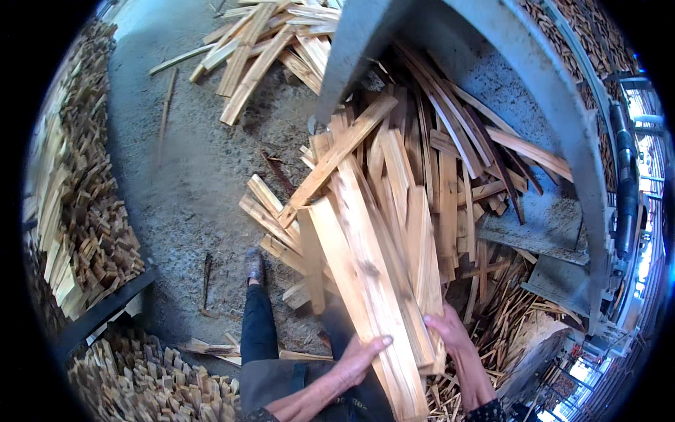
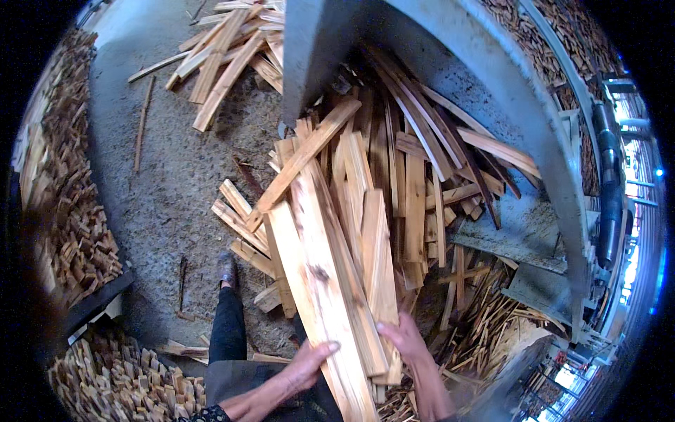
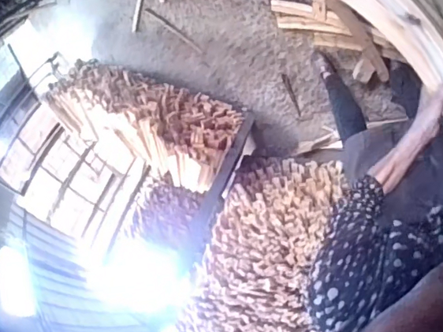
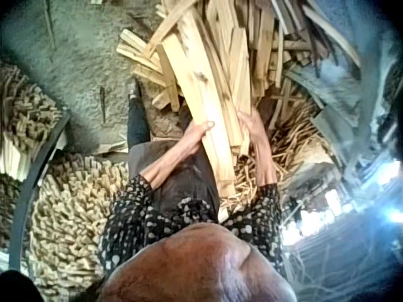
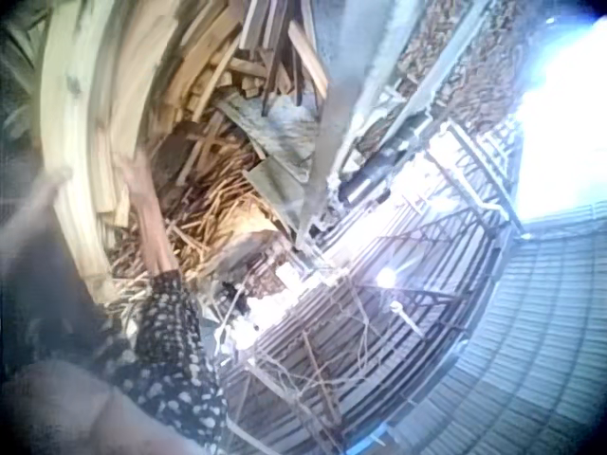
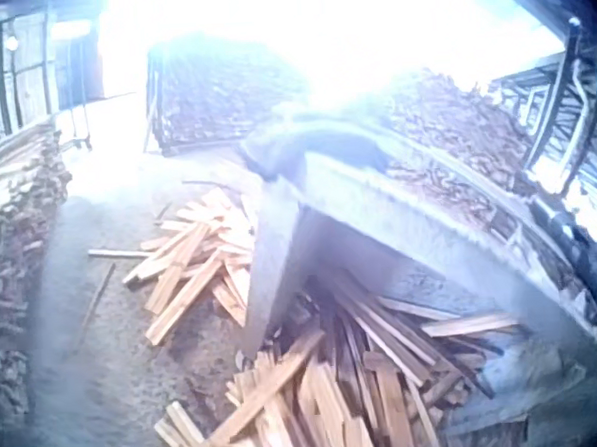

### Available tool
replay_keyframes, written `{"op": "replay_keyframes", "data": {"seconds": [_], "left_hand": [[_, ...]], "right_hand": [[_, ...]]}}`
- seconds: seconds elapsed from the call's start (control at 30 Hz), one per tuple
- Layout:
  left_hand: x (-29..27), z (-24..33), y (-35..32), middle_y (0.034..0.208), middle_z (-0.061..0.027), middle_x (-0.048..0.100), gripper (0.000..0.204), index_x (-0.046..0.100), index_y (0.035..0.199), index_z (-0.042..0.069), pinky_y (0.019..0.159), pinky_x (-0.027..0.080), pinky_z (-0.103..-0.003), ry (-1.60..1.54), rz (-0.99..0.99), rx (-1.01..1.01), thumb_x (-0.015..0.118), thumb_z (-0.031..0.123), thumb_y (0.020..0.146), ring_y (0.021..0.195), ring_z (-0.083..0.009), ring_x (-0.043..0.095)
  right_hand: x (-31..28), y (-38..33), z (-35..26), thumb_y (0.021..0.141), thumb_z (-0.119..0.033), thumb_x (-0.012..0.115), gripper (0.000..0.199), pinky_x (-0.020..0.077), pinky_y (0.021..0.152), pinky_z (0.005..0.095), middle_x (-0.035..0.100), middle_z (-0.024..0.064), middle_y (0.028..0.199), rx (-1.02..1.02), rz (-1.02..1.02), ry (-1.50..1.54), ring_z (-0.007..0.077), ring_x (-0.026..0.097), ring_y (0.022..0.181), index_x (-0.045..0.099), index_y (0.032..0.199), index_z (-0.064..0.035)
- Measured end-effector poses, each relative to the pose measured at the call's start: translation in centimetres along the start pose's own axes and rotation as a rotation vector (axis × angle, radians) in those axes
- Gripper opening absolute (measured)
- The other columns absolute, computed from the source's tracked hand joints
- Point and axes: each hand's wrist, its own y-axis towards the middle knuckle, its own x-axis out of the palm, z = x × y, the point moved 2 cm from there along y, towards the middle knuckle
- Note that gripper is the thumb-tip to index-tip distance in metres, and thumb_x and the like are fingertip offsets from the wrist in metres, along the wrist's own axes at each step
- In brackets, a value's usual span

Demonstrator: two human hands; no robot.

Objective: The person repeatedly picks up bundles of wooden planks from a pile on the floor and carries them to a metal rack, stacking them neatly on top of existing wood. The person handles the planks by hand, organizing them into a growing stack.

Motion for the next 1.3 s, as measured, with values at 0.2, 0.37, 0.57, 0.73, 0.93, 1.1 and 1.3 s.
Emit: {"op": "replay_keyframes", "data": {"seconds": [0.2, 0.37, 0.57, 0.73, 0.93, 1.1, 1.3], "left_hand": [[1.3, -5.8, -6.7, 0.121, -0.0162, 0.042, 0.068, 0.022, 0.129, -0.004, 0.095, 0.036, -0.036, -0.148, -0.012, 0.072, 0.060, 0.020, 0.077, 0.113, -0.0233, 0.042], [-1.2, -7.7, -9.2, 0.119, -0.0146, 0.045, 0.063, 0.028, 0.126, -0.003, 0.095, 0.035, -0.033, -0.304, 0.144, 0.092, 0.061, 0.016, 0.076, 0.111, -0.0216, 0.043], [-7.7, -6.6, -10.8, 0.115, -0.0143, 0.047, 0.063, 0.029, 0.125, -0.001, 0.090, 0.041, -0.038, -0.397, 0.243, 0.003, 0.061, 0.026, 0.077, 0.107, -0.0238, 0.048], [-11.4, -3.3, -12.6, 0.122, -0.0173, 0.040, 0.073, 0.024, 0.125, -0.003, 0.095, 0.036, -0.036, -0.510, 0.256, -0.053, 0.066, 0.026, 0.073, 0.114, -0.0246, 0.040], [-15.4, 2.8, -14.3, 0.122, -0.0166, 0.040, 0.076, 0.022, 0.127, -0.002, 0.095, 0.036, -0.037, -0.605, 0.284, -0.021, 0.066, 0.029, 0.072, 0.113, -0.0250, 0.041], [-22.9, 8.4, -10.3, 0.116, -0.0138, 0.050, 0.063, 0.038, 0.122, 0.001, 0.090, 0.041, -0.037, -0.575, 0.318, 0.069, 0.059, 0.036, 0.074, 0.105, -0.0232, 0.050], [-31.0, 10.9, -3.5, 0.112, -0.0186, 0.048, 0.073, 0.030, 0.126, 0.000, 0.084, 0.044, -0.042, -0.770, 0.180, 0.052, 0.065, 0.034, 0.071, 0.103, -0.0279, 0.050]], "right_hand": [[1.9, -7.5, 0.2, 0.072, -0.017, 0.065, 0.068, 0.0359, 0.093, 0.0305, 0.047, 0.0143, 0.118, 0.055, -0.131, -0.048, 0.0187, 0.046, 0.108, 0.030, 0.126, 0.0057], [4.8, -7.6, 2.0, 0.077, -0.015, 0.061, 0.061, 0.0374, 0.091, 0.0295, 0.047, 0.0135, 0.118, 0.197, -0.262, -0.088, 0.0179, 0.047, 0.106, 0.030, 0.126, 0.0047], [11.5, -5.2, 3.8, 0.079, -0.016, 0.059, 0.055, 0.0380, 0.089, 0.0299, 0.048, 0.0133, 0.115, 0.292, -0.304, -0.163, 0.0177, 0.047, 0.103, 0.032, 0.123, 0.0040], [17.3, -3.6, 2.3, 0.079, -0.023, 0.061, 0.061, 0.0344, 0.093, 0.0312, 0.046, 0.0138, 0.117, 0.400, -0.306, -0.179, 0.0183, 0.044, 0.107, 0.030, 0.124, 0.0050], [25.7, 0.6, -1.6, 0.071, -0.024, 0.069, 0.071, 0.0327, 0.095, 0.0320, 0.046, 0.0141, 0.117, 0.418, -0.421, -0.299, 0.0191, 0.044, 0.108, 0.030, 0.124, 0.0035], [31.9, 9.5, -0.8, 0.067, -0.017, 0.071, 0.069, 0.0374, 0.091, 0.0320, 0.049, 0.0139, 0.114, 0.452, -0.452, -0.376, 0.0200, 0.049, 0.104, 0.034, 0.122, 0.0022], [36.4, 16.9, 1.9, 0.068, -0.023, 0.072, 0.076, 0.0393, 0.092, 0.0369, 0.047, 0.0168, 0.116, 0.632, -0.422, -0.240, 0.0242, 0.048, 0.107, 0.028, 0.126, 0.0009]]}}
